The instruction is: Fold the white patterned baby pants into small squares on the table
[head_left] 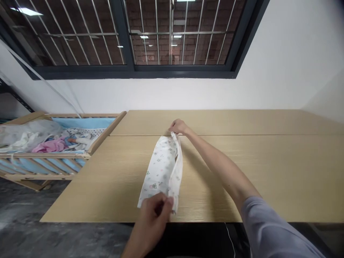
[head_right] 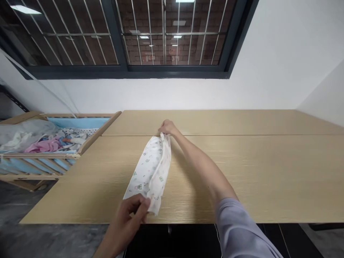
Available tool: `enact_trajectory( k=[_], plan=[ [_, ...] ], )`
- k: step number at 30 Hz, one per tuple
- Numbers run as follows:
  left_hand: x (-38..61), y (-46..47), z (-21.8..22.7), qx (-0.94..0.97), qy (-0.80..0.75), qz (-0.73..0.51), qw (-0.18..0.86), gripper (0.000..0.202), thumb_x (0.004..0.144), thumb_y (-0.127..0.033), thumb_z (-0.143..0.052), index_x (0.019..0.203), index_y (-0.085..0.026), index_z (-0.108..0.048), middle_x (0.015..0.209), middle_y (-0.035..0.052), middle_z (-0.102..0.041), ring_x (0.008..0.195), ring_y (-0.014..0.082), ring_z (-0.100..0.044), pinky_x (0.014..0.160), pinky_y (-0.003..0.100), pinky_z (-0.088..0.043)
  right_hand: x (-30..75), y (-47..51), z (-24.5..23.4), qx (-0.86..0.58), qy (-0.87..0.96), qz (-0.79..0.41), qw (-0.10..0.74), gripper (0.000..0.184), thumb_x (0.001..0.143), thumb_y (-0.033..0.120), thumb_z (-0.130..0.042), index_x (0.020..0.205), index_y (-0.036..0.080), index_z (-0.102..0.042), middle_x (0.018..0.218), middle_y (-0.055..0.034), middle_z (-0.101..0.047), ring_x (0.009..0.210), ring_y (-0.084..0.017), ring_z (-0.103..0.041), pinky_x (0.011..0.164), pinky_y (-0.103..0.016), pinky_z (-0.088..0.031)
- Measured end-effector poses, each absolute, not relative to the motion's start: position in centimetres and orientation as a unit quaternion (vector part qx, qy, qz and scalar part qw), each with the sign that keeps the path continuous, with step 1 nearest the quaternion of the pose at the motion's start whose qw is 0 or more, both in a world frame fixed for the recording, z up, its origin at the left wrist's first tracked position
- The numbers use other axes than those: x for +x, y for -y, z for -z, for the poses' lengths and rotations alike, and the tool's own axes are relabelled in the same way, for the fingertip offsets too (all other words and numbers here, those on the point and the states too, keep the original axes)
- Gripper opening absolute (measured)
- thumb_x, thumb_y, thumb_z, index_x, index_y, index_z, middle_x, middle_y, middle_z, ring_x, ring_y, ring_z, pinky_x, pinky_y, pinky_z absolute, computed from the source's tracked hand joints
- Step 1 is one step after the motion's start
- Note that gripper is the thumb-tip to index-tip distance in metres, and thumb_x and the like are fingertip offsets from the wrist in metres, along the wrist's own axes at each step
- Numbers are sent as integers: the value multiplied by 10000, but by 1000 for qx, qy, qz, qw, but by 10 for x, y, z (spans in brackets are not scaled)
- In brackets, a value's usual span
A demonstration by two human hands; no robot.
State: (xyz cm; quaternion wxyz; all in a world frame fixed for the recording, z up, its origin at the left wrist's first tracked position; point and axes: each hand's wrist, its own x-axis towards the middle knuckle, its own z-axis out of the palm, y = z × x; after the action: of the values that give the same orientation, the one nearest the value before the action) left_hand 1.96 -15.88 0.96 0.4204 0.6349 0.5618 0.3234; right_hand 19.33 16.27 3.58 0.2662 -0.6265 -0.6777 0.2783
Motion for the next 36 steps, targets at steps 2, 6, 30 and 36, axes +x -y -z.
enact_trajectory(
  k=[2, 6, 30, 36],
  plan=[
    [-3, 161, 1, 644, -618, -306, 330, 457, 932, -524, -437, 588, -223, -456, 535, -22, -476, 537, 139, -462, 543, 269, -305, 171, -163, -24, -637, 678, -256, 263, 98, 705, 140, -754, 780, 121, -694, 752, -102, -720, 737, -194, -675, 628, -234, -484],
    [-33, 164, 20, 643, -709, -223, 183, 400, 951, -434, -405, 617, -228, -479, 574, 4, -567, 556, 162, -522, 582, 292, -287, 138, -162, 1, -657, 672, -231, 252, 146, 715, 137, -719, 860, 118, -710, 867, -140, -737, 872, -237, -689, 673, -247, -487],
    [-20, 190, 35, 727, -632, -234, -132, 383, 967, -393, -502, 1291, -204, -581, 1254, 150, -674, 1086, 308, -641, 913, 412, -456, 134, -58, -2, -326, 889, -218, 238, 562, 1009, 454, -483, 1468, 133, -435, 1500, -186, -497, 1370, -307, -482, 1126, -442, -390],
    [-2, 203, 70, 789, -564, -172, -171, 627, 926, -346, -549, 1522, -224, -397, 1536, 183, -468, 1399, 326, -454, 1027, 448, -376, 141, 27, 26, -126, 956, -241, 109, 680, 1019, 504, -454, 1595, 190, -276, 1674, -127, -173, 1549, -267, -168, 1244, -435, -208]
  ],
)
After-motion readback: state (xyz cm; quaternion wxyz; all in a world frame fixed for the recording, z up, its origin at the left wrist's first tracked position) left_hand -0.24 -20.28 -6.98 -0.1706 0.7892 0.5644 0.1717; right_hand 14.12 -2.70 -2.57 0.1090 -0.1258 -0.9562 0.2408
